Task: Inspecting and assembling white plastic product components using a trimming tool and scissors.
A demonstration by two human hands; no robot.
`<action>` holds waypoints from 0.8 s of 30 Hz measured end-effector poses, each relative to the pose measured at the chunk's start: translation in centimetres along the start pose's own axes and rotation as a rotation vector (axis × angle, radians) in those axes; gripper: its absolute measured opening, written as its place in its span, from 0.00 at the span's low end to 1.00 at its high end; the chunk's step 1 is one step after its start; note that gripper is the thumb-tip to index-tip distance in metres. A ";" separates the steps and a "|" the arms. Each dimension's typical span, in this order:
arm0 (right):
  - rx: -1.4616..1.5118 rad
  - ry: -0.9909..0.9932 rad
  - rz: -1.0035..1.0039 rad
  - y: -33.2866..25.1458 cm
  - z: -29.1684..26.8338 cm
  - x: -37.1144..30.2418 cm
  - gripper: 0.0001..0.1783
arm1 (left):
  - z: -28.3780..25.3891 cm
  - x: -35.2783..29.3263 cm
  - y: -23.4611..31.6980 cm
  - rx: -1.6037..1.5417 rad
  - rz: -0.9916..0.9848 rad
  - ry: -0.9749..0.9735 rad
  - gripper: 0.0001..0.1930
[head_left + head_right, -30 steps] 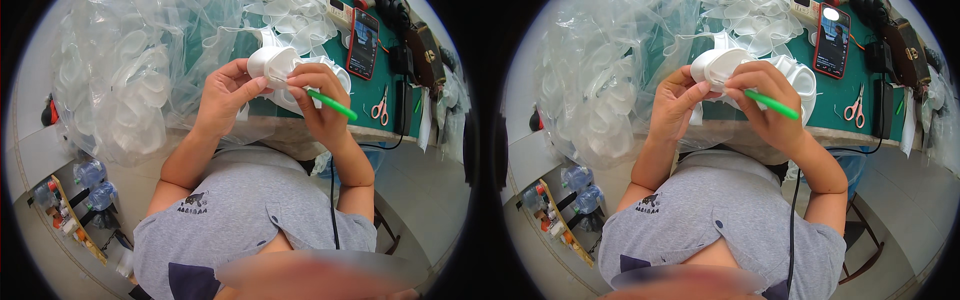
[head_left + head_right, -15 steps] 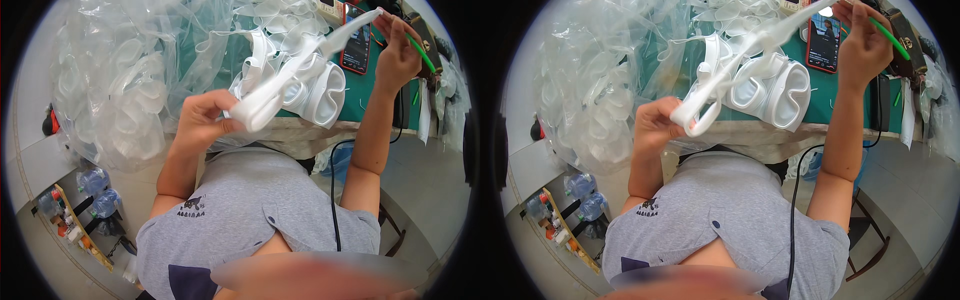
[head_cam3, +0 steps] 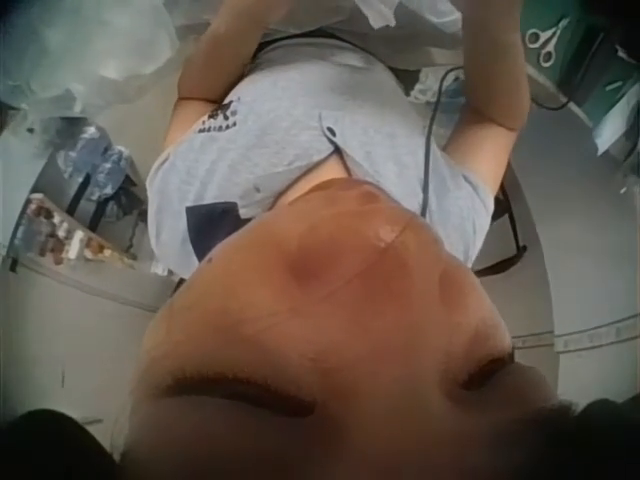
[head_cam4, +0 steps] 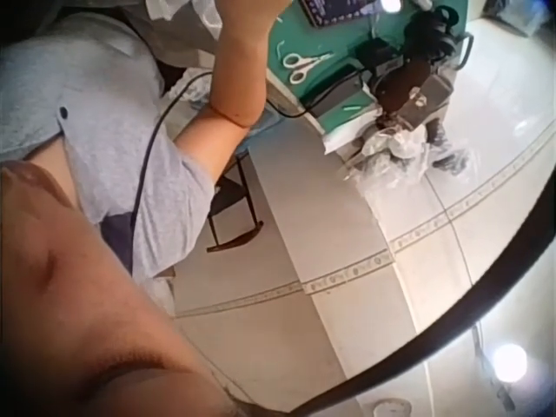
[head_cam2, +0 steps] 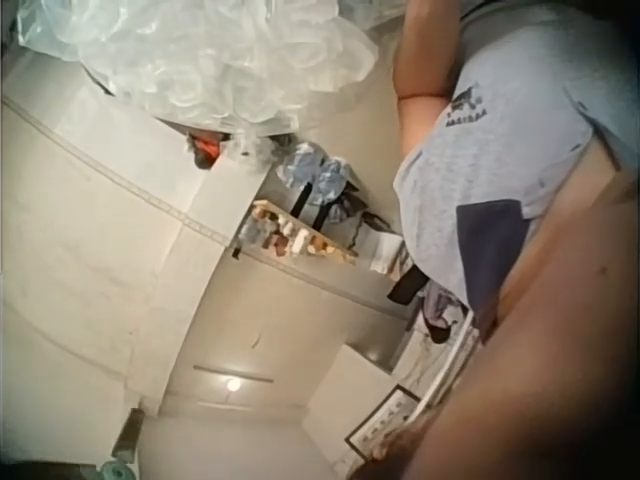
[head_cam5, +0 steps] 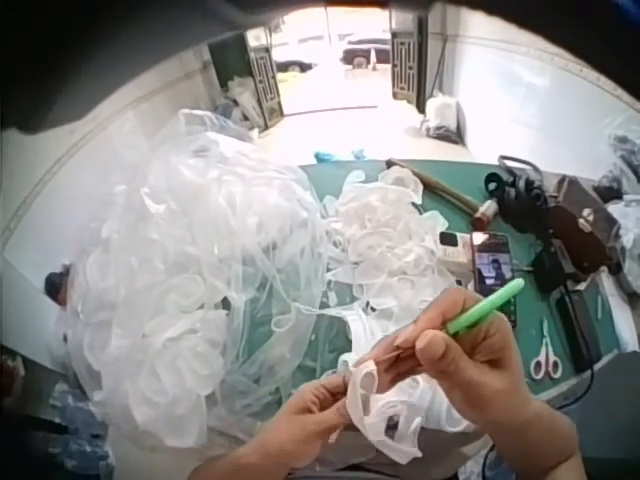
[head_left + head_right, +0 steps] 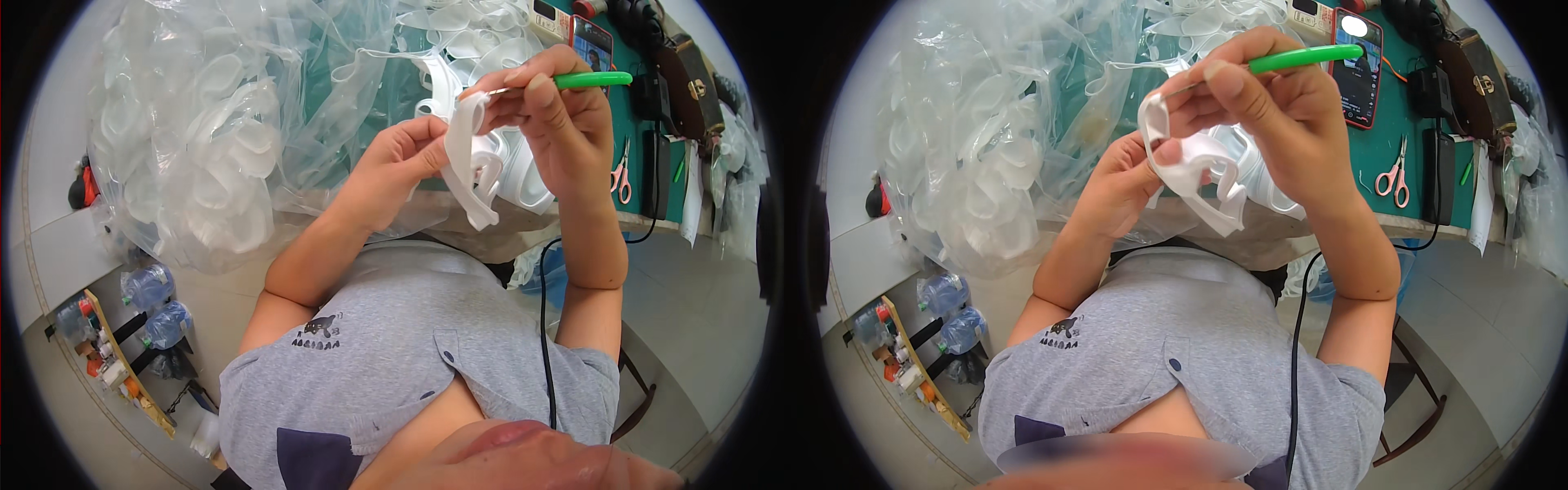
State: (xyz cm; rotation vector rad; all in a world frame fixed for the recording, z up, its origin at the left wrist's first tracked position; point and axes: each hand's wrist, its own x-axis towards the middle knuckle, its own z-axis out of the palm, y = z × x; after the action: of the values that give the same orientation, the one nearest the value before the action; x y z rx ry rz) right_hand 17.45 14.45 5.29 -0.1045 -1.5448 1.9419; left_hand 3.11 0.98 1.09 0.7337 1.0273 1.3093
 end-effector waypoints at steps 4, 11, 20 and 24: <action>-0.043 0.405 -0.149 0.9 -3.9 0.8 0.14 | -0.6 -0.4 -0.6 -0.341 -0.055 0.050 0.10; 0.034 0.796 -0.052 2.8 -3.4 6.3 0.09 | -2.4 -1.0 -0.4 -0.524 0.043 0.058 0.08; -0.415 0.210 0.242 0.8 -1.9 4.7 0.12 | -1.8 -1.3 0.3 -0.518 0.125 0.161 0.07; -0.804 0.011 0.214 1.4 -0.5 1.9 0.14 | -1.9 -1.3 0.5 -0.619 0.097 0.045 0.06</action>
State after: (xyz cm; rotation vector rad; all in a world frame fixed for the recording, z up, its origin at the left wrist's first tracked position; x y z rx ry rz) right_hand 15.62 15.75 4.49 -0.6347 -2.2885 1.3384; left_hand 1.26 -0.47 1.05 0.2830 0.5678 1.6223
